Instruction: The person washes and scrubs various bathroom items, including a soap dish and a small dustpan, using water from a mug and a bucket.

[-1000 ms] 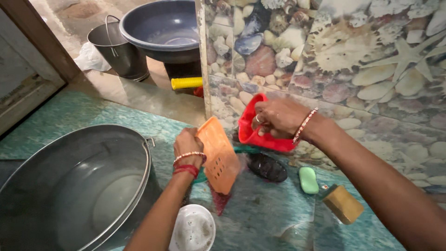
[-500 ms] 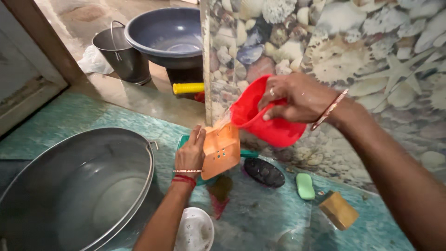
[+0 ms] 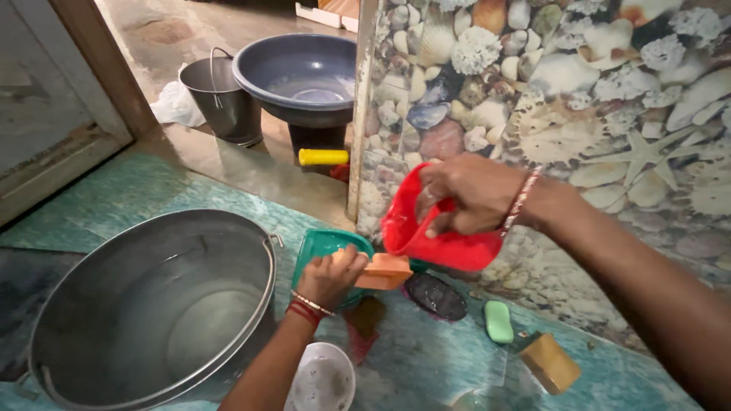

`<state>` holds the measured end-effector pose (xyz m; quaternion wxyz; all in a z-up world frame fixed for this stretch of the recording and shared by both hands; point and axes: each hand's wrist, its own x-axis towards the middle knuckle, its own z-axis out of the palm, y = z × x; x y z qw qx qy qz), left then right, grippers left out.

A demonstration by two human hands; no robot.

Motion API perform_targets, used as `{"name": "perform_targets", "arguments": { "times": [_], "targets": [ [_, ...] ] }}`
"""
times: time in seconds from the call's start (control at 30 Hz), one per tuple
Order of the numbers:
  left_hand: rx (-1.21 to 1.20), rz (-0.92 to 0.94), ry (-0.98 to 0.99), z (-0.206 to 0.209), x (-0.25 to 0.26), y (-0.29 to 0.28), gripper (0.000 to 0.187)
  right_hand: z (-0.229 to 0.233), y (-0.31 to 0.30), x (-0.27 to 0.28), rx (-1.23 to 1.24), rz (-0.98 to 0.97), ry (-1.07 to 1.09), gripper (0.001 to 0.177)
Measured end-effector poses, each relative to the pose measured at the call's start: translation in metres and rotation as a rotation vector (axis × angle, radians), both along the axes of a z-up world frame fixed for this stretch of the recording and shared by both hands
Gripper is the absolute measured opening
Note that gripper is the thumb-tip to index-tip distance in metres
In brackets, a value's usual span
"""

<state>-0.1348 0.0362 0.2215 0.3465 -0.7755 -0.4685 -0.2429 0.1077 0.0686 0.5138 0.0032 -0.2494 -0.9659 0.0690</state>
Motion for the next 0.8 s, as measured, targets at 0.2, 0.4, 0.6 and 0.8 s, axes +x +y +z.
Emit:
{"name": "perform_targets", "arguments": {
  "times": [0.2,0.4,0.6,0.8],
  "targets": [
    [-0.071,0.079,0.091,-0.004,0.011,0.012,0.012,-0.011,-0.006,-0.033,0.022,0.058,-0.081,0.029],
    [0.005,0.004,0.015,0.011,0.005,0.015,0.015,-0.008,0.010,-0.011,0.076,0.005,-0.106,0.030],
    [-0.050,-0.044,0.085,-0.011,-0.017,0.001,0.017,-0.007,0.019,-0.004,0.082,-0.070,-0.180,0.033],
    [-0.011,-0.174,0.150,-0.032,-0.012,-0.002,0.019,-0.021,0.004,-0.030,0.107,0.001,-0.176,0.028]
  ]
}}
